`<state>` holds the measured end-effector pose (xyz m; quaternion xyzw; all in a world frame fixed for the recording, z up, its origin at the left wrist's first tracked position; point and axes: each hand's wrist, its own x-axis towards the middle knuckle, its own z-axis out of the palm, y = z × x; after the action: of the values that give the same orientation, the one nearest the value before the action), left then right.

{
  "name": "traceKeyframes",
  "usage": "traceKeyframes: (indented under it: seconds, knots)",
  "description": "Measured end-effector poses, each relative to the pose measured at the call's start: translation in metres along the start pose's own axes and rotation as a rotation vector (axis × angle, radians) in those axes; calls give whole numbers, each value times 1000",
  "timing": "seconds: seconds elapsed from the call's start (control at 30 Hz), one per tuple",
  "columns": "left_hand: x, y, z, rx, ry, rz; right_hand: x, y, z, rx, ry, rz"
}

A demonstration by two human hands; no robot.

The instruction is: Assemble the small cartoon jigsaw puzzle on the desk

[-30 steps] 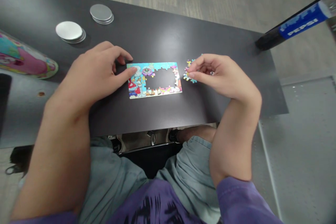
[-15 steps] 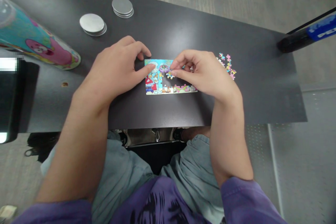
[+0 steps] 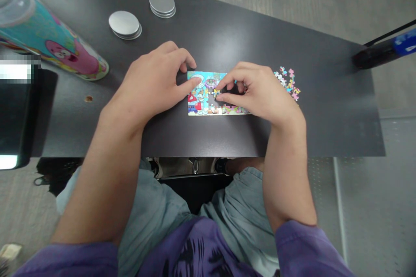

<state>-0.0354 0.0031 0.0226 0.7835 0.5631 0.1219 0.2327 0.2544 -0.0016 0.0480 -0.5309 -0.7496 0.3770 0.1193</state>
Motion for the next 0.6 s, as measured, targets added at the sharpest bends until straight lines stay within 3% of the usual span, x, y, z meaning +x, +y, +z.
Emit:
traceKeyframes:
  seconds: [0.6]
  knots:
    - [0,0,1,-11,5,-12,-3,0,-1,-26,-5,29]
